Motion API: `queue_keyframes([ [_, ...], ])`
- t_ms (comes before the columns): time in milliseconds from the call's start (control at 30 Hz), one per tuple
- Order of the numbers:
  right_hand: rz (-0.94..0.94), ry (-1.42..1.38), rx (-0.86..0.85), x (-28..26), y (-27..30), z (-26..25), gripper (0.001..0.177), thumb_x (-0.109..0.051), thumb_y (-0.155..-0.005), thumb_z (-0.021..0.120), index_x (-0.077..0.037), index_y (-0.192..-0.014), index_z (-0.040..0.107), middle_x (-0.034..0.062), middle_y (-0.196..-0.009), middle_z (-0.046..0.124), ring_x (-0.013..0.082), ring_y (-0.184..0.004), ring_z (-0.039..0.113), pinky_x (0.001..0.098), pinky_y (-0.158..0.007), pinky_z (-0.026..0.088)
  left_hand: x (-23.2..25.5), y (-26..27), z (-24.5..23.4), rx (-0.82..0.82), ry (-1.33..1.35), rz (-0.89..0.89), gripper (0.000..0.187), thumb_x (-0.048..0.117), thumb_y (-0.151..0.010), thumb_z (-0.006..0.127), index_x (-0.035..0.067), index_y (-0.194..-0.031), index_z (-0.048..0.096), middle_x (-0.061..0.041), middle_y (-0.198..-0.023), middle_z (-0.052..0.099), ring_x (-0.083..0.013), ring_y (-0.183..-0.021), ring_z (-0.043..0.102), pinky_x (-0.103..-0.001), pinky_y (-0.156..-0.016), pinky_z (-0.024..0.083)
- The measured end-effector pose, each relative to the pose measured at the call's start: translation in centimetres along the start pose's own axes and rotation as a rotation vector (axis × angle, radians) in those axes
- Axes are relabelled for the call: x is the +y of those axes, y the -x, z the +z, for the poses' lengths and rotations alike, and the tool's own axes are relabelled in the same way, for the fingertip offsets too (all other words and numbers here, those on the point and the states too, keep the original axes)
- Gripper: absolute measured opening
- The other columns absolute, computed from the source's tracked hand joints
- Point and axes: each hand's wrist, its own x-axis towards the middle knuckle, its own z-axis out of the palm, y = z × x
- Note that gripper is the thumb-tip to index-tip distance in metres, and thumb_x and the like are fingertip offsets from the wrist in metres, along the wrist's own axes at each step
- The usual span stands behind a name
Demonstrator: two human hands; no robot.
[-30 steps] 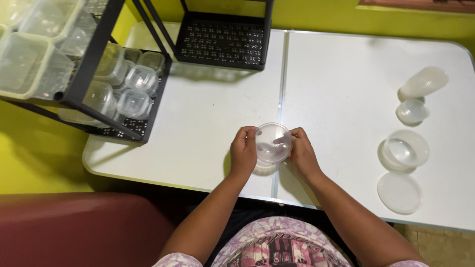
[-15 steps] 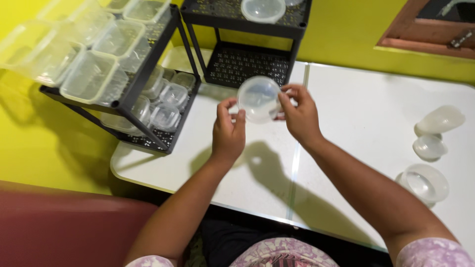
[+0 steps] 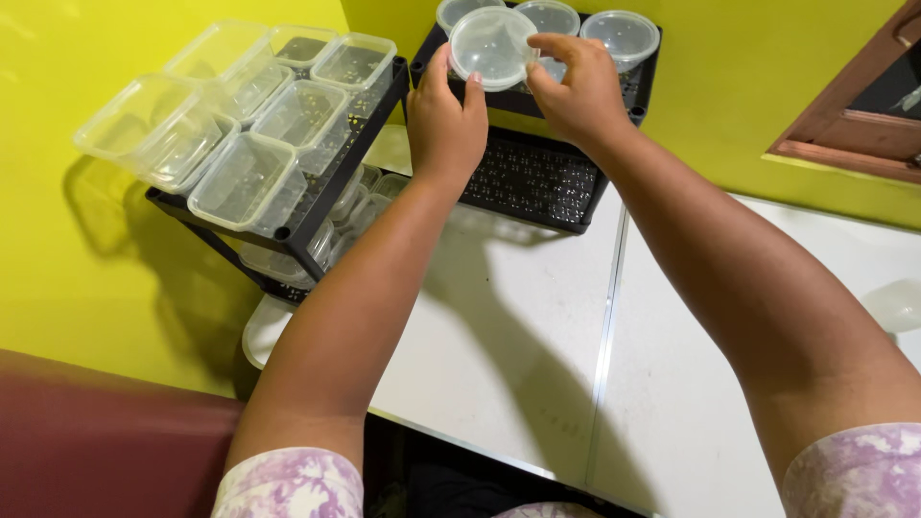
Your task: The person repeatedly picks up small clear plastic containers and lids from a white table, aligns and presses the lids onto the containers, then places the closed containers onto a black multi-tiered rack. The process is repeated for several containers in sequence.
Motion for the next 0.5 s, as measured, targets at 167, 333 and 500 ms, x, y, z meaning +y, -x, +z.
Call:
queue_keyframes([
  [167, -0.160, 0.277, -0.050, 2.0, -1.9, 1.5, 0.033, -0.025, -0.095, 0.074, -0.012, -0.126, 0.075, 0.0105, -0.116, 0.074, 0.0325, -0.115, 0.057, 0.0495, -0.095, 0.037, -1.1, -2.3, 0.8, -0.075, -0.183, -0.098, 0.055, 0.033, -0.095, 0.065, 0.008, -0.143, 0.053, -0.011, -0.135, 0.065, -0.0353, -0.120, 0.057, -0.046, -0.103, 0.046],
  [333, -0.216, 0.368, -0.075, 3.4, -1.9, 2.1, 0.027, -0.030, -0.102, 0.075, -0.015, -0.125, 0.076, 0.0060, -0.114, 0.074, 0.0299, -0.118, 0.055, 0.0473, -0.095, 0.032, -1.3, -2.7, 1.1, -0.185, -0.302, -0.120, 0.054, 0.038, -0.096, 0.063, 0.010, -0.142, 0.054, -0.008, -0.133, 0.065, -0.0327, -0.118, 0.055, -0.048, -0.099, 0.046],
  [500, -0.281, 0.451, -0.059, 4.3, -1.7, 2.7, 0.025, -0.031, -0.104, 0.073, -0.016, -0.124, 0.078, 0.0056, -0.110, 0.071, 0.0300, -0.118, 0.052, 0.0475, -0.095, 0.031, -1.7, -2.4, 1.3, -0.221, -0.414, -0.060, 0.055, 0.042, -0.095, 0.065, 0.011, -0.139, 0.056, -0.006, -0.128, 0.065, -0.0314, -0.119, 0.052, -0.049, -0.101, 0.042],
])
